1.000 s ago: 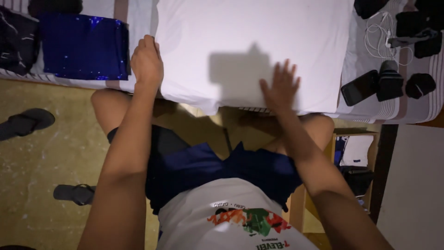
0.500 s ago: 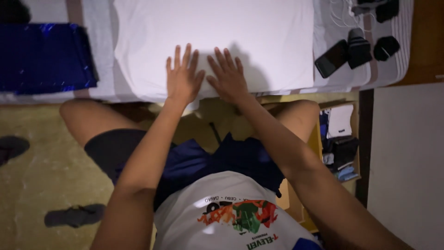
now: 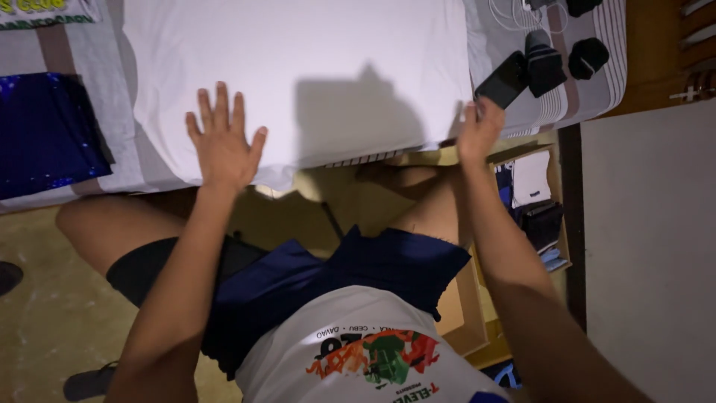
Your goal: The person folds a white t-shirt on a bed, smooths it, and folds it into a compact rectangle. They then place the folded shirt into a drawer and repeat the process with another white t-shirt.
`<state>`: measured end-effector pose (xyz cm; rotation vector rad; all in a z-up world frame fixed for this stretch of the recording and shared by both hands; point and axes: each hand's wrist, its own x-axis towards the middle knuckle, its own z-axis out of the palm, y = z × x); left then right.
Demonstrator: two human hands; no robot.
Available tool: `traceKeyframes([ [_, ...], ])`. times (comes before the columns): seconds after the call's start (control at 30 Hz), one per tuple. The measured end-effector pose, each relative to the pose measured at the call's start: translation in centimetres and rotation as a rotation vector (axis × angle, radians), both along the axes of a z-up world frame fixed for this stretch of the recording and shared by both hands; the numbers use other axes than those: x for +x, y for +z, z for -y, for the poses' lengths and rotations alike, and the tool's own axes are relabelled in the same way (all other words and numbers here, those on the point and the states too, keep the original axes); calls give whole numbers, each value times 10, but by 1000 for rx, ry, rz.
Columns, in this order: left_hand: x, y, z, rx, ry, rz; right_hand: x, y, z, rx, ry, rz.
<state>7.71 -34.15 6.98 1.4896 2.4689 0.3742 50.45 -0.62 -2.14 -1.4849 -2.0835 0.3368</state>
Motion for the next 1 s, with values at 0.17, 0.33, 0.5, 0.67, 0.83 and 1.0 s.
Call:
traceKeyframes([
  [0.17,57,11,-30,-12,-189,18,39,-19,-3,-525,-337,-221],
  [0.33,75,-3,-43,-104,-238,77,35,-28,-4,-650,-423,-549],
  [0.5,73,-5,-39,-126,-249,58,54,-34,-11,-667,-501,-648],
  [0.67,68,-5,-29,-135,-232,61,45,-7,-4,-802,-477,-696],
  [0.83,54,3,28,363,179,169,24,60,14,-1032,-334,-571],
  [1.0,21,-56,87,590,860,319,22,67,11,-1043,-221,-506],
])
